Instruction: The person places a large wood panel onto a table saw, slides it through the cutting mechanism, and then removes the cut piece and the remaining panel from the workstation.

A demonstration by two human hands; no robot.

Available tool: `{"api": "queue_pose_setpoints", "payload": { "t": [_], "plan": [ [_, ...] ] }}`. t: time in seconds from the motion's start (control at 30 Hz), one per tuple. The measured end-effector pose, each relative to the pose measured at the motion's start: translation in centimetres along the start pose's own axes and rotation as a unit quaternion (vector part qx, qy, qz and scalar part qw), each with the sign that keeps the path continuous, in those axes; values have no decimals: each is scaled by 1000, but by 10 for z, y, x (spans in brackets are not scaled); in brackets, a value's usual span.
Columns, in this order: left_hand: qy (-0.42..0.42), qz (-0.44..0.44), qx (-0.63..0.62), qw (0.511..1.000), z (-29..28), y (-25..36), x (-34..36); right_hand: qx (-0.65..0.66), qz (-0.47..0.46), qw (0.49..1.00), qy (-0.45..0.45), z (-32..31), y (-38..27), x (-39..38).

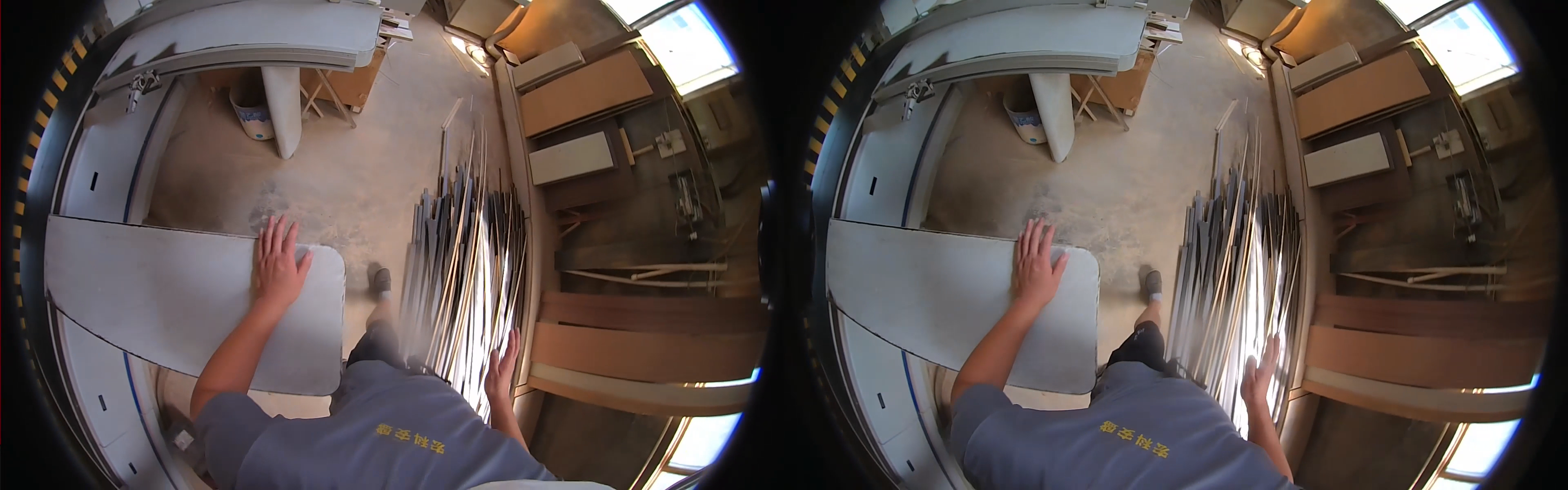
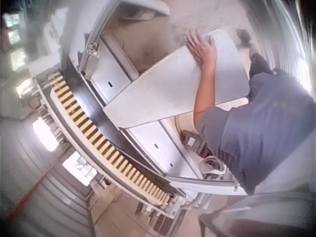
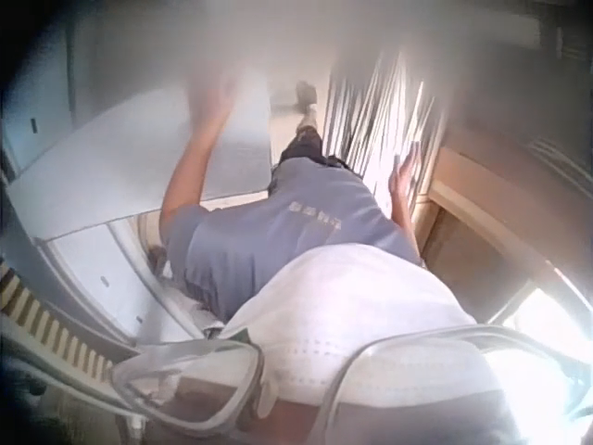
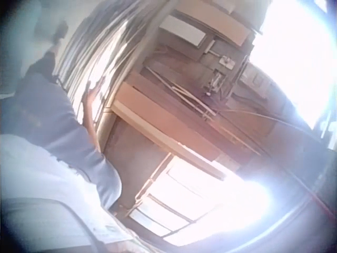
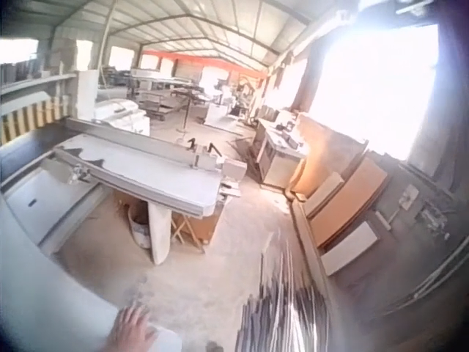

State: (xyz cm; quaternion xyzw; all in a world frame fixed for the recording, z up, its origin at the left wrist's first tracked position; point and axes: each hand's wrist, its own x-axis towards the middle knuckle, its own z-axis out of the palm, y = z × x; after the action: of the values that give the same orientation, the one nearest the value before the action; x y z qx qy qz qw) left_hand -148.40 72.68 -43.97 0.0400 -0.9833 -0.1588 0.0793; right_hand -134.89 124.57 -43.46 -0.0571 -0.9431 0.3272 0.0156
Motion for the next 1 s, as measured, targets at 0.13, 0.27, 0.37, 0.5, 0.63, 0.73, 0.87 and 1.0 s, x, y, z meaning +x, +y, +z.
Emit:
{"api": "queue_pose_setpoints", "payload": {
  "t": [0.13,0.27,0.37,0.5,0.63,0.73,0.87,1.0],
  "plan": [
    [3,-42,-18,999,4,-11,10,18,-90,995,-38,5,-27,150],
    [6,-62,41,997,3,-20,4,43,-174,976,-120,16,-95,294],
    [-14,-106,24,994,-1,2,7,81,-211,966,-122,27,-144,383],
    [20,-169,37,985,12,13,30,109,-284,943,-135,91,-180,492],
    [82,-292,40,952,-4,16,42,125,-377,893,-210,160,-282,567],
    [145,-384,50,911,-5,19,50,171,-429,857,-228,209,-376,617],
    [214,-527,63,820,2,9,69,218,-482,803,-275,307,-514,668],
    [230,-631,69,737,-4,-3,94,220,-552,735,-327,410,-667,677]
  ]
}}
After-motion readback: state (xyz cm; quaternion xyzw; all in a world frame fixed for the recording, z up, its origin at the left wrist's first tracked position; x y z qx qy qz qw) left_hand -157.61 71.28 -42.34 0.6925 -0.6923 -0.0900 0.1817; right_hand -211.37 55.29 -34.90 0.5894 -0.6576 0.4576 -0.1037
